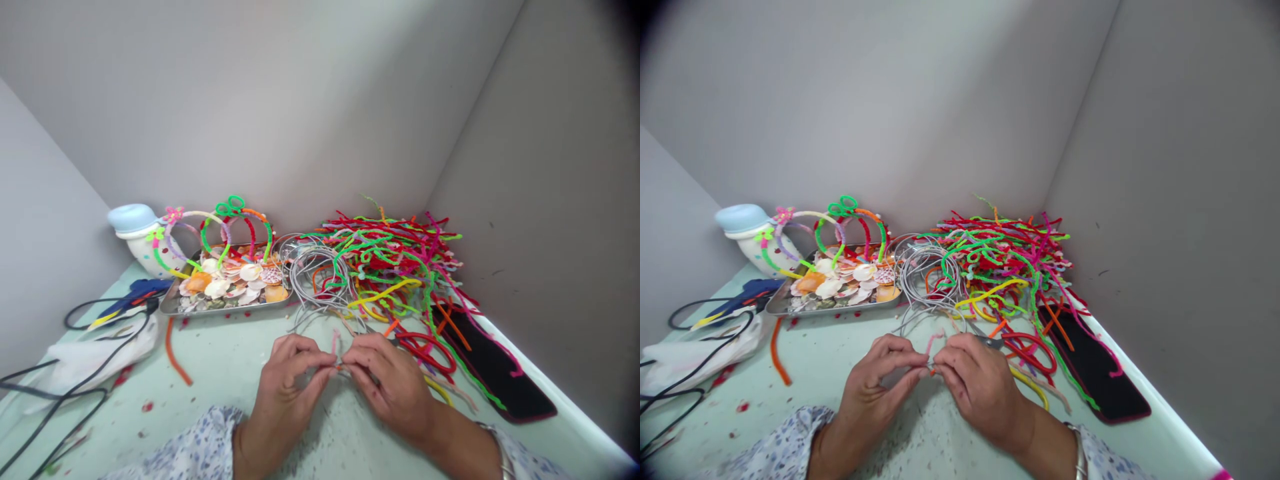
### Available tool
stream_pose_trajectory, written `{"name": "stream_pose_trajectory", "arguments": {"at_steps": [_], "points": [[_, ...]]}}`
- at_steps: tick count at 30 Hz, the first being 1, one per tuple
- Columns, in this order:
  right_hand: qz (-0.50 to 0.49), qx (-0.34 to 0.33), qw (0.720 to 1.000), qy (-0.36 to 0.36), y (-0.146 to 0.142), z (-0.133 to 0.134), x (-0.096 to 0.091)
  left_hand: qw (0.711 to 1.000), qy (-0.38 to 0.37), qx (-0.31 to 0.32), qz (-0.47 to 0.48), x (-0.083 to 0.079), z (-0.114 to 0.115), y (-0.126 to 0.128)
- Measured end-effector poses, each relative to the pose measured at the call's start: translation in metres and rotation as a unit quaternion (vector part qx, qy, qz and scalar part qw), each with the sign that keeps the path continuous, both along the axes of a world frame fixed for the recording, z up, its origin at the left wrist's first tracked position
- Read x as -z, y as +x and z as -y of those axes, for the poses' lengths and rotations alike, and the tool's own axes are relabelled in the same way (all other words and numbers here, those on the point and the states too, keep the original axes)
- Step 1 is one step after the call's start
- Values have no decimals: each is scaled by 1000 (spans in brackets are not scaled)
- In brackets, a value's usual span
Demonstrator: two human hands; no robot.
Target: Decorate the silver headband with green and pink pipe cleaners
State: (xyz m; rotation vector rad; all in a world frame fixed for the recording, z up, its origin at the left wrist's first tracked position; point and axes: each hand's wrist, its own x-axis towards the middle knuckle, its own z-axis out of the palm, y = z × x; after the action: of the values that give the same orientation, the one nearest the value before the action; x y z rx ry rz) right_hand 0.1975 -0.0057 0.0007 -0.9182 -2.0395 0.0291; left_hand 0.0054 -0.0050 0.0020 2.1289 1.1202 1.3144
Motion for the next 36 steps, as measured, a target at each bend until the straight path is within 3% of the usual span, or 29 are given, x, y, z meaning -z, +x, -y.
{"name": "stream_pose_trajectory", "arguments": {"at_steps": [25, 36], "points": [[22, 3, 998, 51, -1, 1, -2, 1000, -14, 15, 1, -1, 3, -1], [23, -8, 998, 64, -1, 2, -1, 993, -109, 32, -17, -8, 5, 2]]}}
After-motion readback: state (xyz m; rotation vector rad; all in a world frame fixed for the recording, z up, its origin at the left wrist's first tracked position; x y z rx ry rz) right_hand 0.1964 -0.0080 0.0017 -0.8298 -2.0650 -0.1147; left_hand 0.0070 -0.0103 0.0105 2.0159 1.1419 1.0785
